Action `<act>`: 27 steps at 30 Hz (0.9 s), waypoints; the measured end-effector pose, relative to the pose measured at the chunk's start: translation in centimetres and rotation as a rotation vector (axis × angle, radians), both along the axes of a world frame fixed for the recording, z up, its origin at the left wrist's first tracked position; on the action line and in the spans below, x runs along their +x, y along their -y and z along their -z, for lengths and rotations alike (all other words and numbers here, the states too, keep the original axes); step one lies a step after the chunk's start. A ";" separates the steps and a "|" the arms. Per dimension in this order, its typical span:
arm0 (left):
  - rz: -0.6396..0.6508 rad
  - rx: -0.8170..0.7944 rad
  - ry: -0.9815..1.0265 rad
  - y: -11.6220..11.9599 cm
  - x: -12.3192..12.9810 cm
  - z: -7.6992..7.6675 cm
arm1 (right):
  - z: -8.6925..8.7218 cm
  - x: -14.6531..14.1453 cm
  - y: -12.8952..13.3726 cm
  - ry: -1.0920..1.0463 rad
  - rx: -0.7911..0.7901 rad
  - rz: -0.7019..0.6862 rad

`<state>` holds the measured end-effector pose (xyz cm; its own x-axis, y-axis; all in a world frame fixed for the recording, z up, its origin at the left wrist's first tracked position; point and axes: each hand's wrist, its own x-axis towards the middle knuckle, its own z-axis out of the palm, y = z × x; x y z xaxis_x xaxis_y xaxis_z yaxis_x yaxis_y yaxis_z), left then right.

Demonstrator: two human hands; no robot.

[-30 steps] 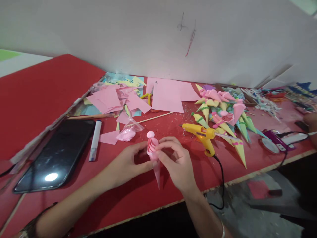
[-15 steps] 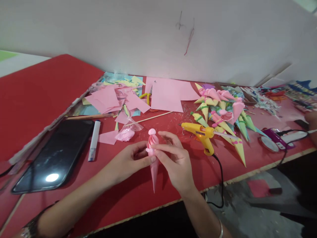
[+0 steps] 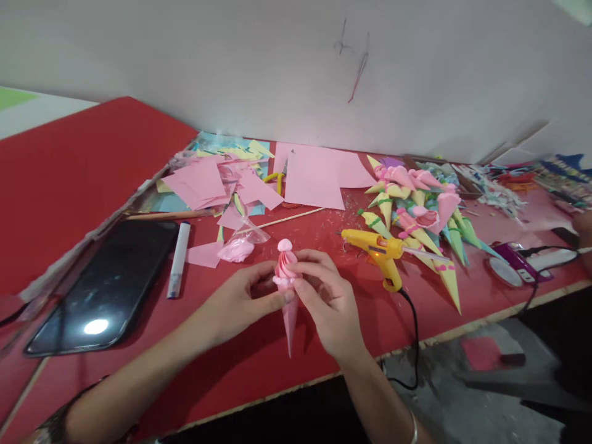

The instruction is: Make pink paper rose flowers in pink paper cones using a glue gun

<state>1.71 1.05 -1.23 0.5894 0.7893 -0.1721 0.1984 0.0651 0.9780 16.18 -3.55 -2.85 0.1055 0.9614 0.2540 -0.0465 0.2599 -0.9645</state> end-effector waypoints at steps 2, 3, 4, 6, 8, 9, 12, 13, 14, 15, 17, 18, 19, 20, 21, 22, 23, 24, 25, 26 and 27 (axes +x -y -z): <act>0.012 0.014 -0.002 0.0 0.0 -0.2 | 0.2 0.0 0.0 -0.030 -0.003 -0.006; 0.018 0.020 -0.009 0.0 0.0 -0.2 | 0.3 -0.1 -0.1 -0.048 -0.003 -0.014; 0.021 0.025 -0.019 0.0 -0.1 -0.3 | 0.3 -0.1 -0.1 -0.068 -0.005 -0.026; 0.021 0.034 -0.045 0.0 -0.1 -0.3 | 0.3 -0.1 -0.1 -0.110 -0.025 -0.051; 0.014 0.055 -0.079 0.0 -0.2 -0.3 | 0.2 -0.2 -0.1 -0.153 -0.058 -0.065; 0.010 0.070 -0.097 0.1 -0.2 -0.3 | 0.1 -0.2 -0.1 -0.169 -0.077 -0.068; -0.004 0.119 -0.148 0.2 -0.2 -0.4 | 0.0 -0.2 -0.1 -0.178 -0.124 -0.071; -0.007 0.133 -0.164 0.2 -0.2 -0.4 | 0.0 -0.2 -0.1 -0.170 -0.136 -0.073; -0.010 0.147 -0.178 0.3 -0.2 -0.5 | 0.0 -0.2 -0.1 -0.163 -0.144 -0.073; -0.011 0.160 -0.191 0.3 -0.1 -0.6 | 0.0 -0.2 -0.1 -0.159 -0.149 -0.074; -0.010 0.182 -0.209 0.4 -0.1 -0.7 | 0.1 -0.2 -0.2 -0.160 -0.150 -0.078; -0.008 0.191 -0.215 0.4 -0.1 -0.7 | 0.2 -0.2 -0.2 -0.164 -0.151 -0.080; -0.007 0.197 -0.218 0.4 -0.1 -0.7 | 0.2 -0.2 -0.2 -0.167 -0.152 -0.081; -0.008 0.202 -0.224 0.4 -0.1 -0.8 | 0.2 -0.2 -0.2 -0.172 -0.155 -0.082; -0.009 0.207 -0.231 0.4 0.0 -0.8 | 0.3 -0.2 -0.2 -0.181 -0.159 -0.085; -0.010 0.212 -0.238 0.4 0.0 -0.8 | 0.3 -0.2 -0.2 -0.192 -0.163 -0.089; -0.009 0.214 -0.241 0.4 0.0 -0.8 | 0.2 -0.3 -0.1 -0.204 -0.168 -0.093; -0.007 0.216 -0.240 0.4 0.0 -0.7 | 0.2 -0.3 -0.1 -0.215 -0.171 -0.097; -0.002 0.215 -0.235 0.4 0.0 -0.7 | 0.2 -0.3 -0.1 -0.224 -0.174 -0.099; 0.003 0.214 -0.226 0.4 0.0 -0.7 | 0.2 -0.3 -0.1 -0.230 -0.176 -0.099; 0.005 0.211 -0.217 0.4 0.0 -0.7 | 0.1 -0.3 0.0 -0.234 -0.178 -0.100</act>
